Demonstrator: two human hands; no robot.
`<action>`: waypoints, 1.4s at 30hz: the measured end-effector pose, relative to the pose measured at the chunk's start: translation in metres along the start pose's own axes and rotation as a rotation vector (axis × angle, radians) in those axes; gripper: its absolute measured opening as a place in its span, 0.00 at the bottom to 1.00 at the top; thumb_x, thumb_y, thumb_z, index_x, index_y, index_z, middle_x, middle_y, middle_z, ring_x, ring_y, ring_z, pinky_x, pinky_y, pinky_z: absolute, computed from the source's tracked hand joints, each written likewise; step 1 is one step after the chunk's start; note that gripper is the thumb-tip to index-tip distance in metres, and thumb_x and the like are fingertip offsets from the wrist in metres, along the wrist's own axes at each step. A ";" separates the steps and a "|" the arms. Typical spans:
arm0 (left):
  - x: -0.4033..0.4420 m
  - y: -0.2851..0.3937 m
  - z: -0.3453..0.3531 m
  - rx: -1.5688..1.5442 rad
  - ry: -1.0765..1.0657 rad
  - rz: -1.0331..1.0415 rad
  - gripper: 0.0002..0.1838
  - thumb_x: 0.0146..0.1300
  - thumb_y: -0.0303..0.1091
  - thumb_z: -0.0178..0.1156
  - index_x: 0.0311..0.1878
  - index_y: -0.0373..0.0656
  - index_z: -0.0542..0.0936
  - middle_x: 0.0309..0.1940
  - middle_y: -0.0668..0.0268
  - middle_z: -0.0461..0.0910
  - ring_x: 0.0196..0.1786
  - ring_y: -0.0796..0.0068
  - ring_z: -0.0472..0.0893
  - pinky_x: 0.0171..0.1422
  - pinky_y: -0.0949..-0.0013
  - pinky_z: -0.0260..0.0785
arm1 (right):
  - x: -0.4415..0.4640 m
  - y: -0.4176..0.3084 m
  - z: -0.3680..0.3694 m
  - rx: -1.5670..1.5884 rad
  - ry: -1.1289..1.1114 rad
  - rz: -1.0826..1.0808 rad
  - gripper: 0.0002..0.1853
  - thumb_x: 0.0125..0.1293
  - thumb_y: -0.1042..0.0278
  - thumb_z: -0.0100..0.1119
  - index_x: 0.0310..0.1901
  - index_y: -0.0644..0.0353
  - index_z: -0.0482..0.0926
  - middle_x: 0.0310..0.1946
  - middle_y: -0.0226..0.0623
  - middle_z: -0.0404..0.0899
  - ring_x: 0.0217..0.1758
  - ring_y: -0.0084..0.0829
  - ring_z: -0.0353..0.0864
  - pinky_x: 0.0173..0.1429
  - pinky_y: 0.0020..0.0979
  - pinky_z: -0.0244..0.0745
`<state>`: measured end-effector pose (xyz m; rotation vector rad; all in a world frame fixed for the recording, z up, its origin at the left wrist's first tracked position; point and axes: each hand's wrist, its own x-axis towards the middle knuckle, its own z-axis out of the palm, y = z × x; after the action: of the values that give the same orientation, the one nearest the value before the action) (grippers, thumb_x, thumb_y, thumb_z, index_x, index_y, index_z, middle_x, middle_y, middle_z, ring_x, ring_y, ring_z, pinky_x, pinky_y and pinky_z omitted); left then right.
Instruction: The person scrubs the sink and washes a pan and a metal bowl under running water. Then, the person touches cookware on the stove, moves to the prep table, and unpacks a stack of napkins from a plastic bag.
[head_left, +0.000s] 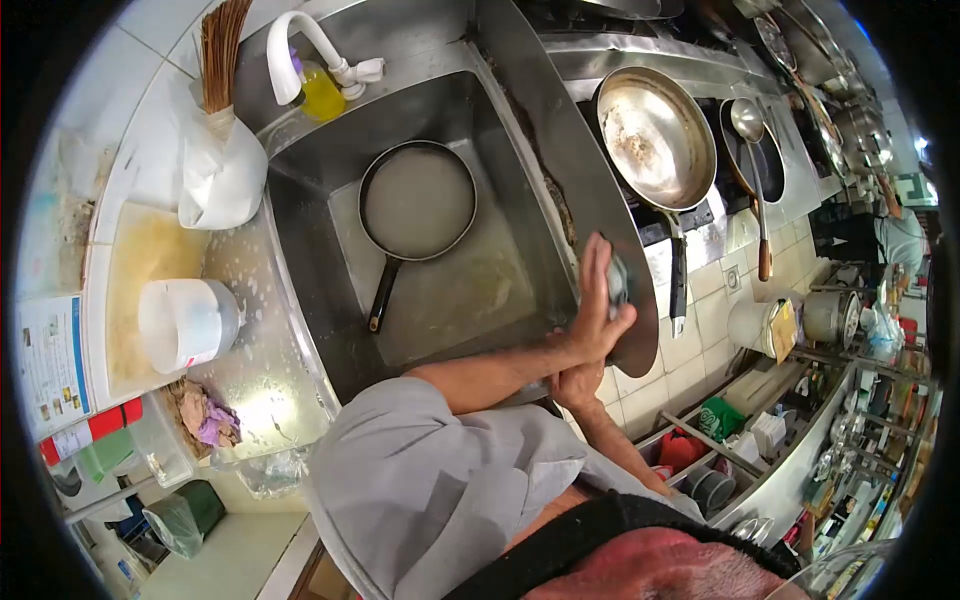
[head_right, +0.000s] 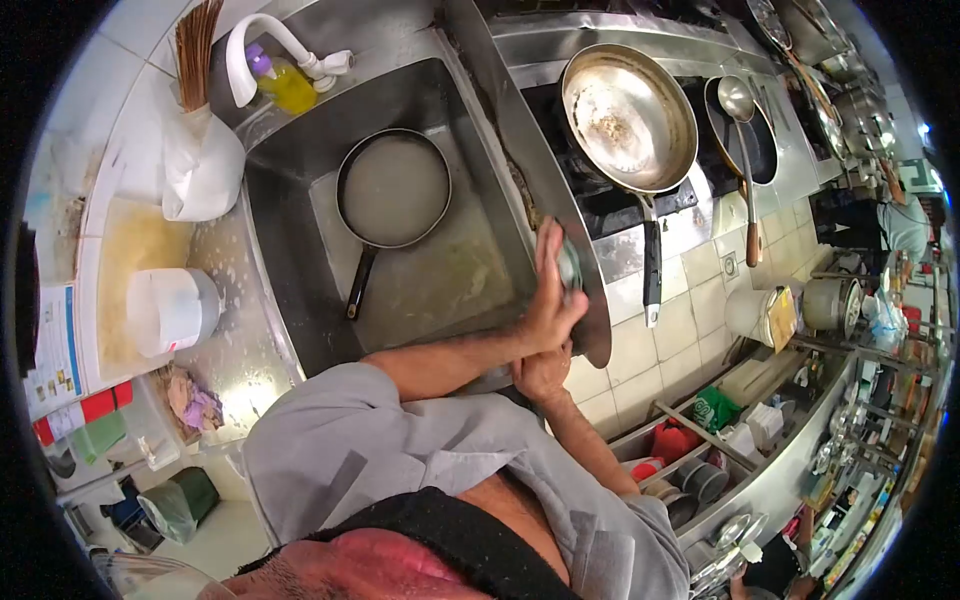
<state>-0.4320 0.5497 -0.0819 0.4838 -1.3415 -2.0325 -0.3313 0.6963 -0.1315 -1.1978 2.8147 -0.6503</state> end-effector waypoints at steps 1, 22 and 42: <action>-0.007 -0.015 0.011 0.114 -0.055 0.225 0.33 0.64 0.38 0.53 0.68 0.40 0.51 0.64 0.51 0.50 0.66 0.57 0.51 0.69 0.58 0.47 | -0.003 0.002 0.000 -0.054 0.031 -0.055 0.16 0.57 0.58 0.54 0.46 0.52 0.79 0.48 0.37 0.75 0.60 0.38 0.68 0.63 0.45 0.55; 0.119 0.024 0.011 0.621 0.048 0.579 0.34 0.67 0.42 0.42 0.71 0.37 0.45 0.72 0.48 0.41 0.74 0.54 0.42 0.76 0.57 0.32 | 0.011 -0.004 -0.007 -0.085 0.044 -0.082 0.16 0.62 0.57 0.49 0.46 0.52 0.79 0.49 0.31 0.76 0.60 0.37 0.68 0.64 0.44 0.56; 0.318 -0.059 -0.053 0.190 -0.003 0.281 0.36 0.66 0.60 0.43 0.62 0.36 0.64 0.55 0.56 0.68 0.57 0.64 0.64 0.63 0.59 0.53 | 0.011 -0.004 -0.008 -0.076 0.036 -0.037 0.15 0.60 0.57 0.53 0.46 0.50 0.80 0.48 0.29 0.76 0.60 0.35 0.68 0.63 0.42 0.57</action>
<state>-0.6477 0.3103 -0.1434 0.3520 -1.5208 -1.6888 -0.3377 0.6884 -0.1211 -1.2651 2.8780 -0.5772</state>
